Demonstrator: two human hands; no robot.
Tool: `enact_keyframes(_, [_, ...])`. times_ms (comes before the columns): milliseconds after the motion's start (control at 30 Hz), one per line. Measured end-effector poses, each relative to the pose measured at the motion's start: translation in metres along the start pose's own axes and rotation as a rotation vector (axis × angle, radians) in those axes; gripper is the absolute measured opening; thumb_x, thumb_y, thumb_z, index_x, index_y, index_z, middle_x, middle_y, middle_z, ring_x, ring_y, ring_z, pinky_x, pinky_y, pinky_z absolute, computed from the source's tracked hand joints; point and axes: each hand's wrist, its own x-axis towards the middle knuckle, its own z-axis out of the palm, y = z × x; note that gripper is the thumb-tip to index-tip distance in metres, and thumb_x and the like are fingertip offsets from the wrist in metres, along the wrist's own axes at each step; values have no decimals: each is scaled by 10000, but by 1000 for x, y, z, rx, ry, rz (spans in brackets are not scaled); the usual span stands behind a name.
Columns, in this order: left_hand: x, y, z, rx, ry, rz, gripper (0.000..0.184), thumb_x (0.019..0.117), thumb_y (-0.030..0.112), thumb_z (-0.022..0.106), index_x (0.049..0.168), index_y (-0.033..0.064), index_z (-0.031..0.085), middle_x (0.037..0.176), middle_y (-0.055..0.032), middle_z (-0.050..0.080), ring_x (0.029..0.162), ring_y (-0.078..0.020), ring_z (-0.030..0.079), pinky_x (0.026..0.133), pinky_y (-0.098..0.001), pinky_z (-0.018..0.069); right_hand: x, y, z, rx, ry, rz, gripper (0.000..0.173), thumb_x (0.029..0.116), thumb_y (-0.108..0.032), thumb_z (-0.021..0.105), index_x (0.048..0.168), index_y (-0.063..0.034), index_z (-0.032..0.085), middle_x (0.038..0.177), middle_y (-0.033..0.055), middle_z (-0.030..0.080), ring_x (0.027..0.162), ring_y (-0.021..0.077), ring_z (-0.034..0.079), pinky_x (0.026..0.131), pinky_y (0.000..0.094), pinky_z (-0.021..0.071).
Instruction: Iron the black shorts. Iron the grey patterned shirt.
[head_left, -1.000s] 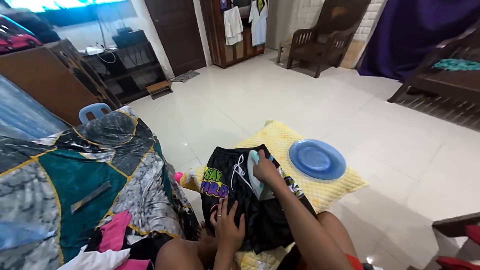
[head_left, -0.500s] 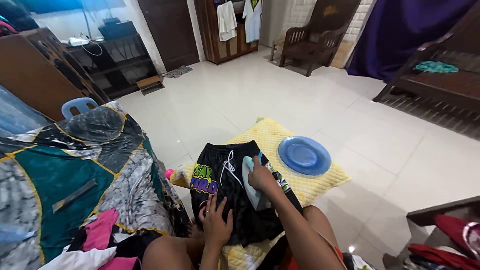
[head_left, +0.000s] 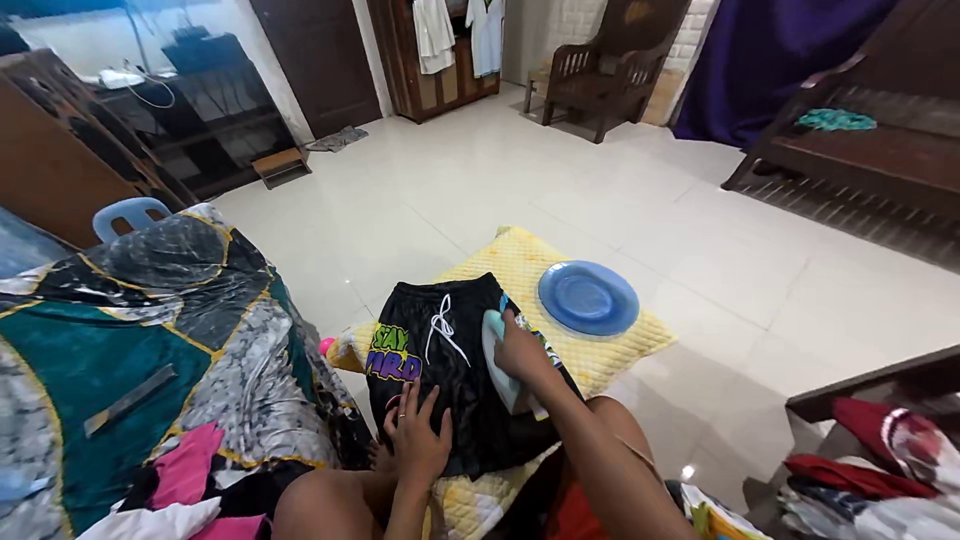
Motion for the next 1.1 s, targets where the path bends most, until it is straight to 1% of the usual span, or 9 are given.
enact_keyframes(200, [0,-1,0,17,-19,-14,482,970,566,473,1351,352,676,1604,12,459,1503,-229,384,1179,-601,263,47,-15,-3,-43,39,11,863,859,-182,652,1608,-154,225,1146,219,699,1046,405,709,843,610,573])
enact_keyframes(433, [4,-1,5,17,28,-10,461,946,554,491,1280,338,724,1550,-19,526,1461,-268,445,1143,-626,291,-51,45,1,-40,3,96,690,996,-265,568,1602,-152,259,1090,226,705,997,414,716,853,606,577])
enact_keyframes(533, [29,9,-3,3,92,-71,345,930,469,568,1094,271,798,1374,-45,658,1297,-317,581,1032,-664,378,-96,72,-2,-74,6,109,624,1021,-299,552,1584,-163,321,1047,195,724,957,377,731,852,570,585])
enact_keyframes(633, [78,39,-11,-46,112,-38,244,941,338,629,1048,191,792,1285,-83,687,1197,-340,631,945,-636,472,-122,104,-1,-44,59,21,626,971,-269,642,1540,-130,419,1095,182,727,987,360,729,888,554,582])
enact_keyframes(733, [141,92,-11,-58,-52,107,277,999,330,574,1134,182,765,1194,-53,731,1117,-273,686,919,-549,539,-131,151,4,138,147,-140,627,907,-213,728,1473,-64,501,1364,197,615,1219,367,632,1042,553,524])
enact_keyframes(767, [162,110,-7,-49,-139,126,306,1018,338,544,1195,182,738,1168,-47,741,1084,-255,705,906,-529,556,-135,163,2,195,151,-154,619,907,-205,737,1461,-62,502,1356,180,628,1162,347,669,989,552,561])
enact_keyframes(933, [250,166,32,8,-516,-99,763,991,501,545,1608,125,300,1265,-187,687,1156,-372,677,957,-605,532,-162,196,-22,420,106,-18,624,958,-191,695,1504,-77,418,985,185,745,795,326,751,767,561,621])
enact_keyframes(1000, [271,166,56,4,-559,-187,887,954,579,578,1602,60,267,1262,-210,679,1128,-370,689,944,-594,545,-166,208,-29,451,152,28,639,959,-194,688,1520,-73,408,974,185,743,772,323,744,749,551,621])
enact_keyframes(1100, [293,170,69,44,-623,-189,786,942,534,650,1500,38,404,1225,-205,685,1059,-353,713,903,-567,570,-168,220,-43,468,222,74,648,955,-174,691,1522,-55,400,985,199,736,774,325,741,744,546,620])
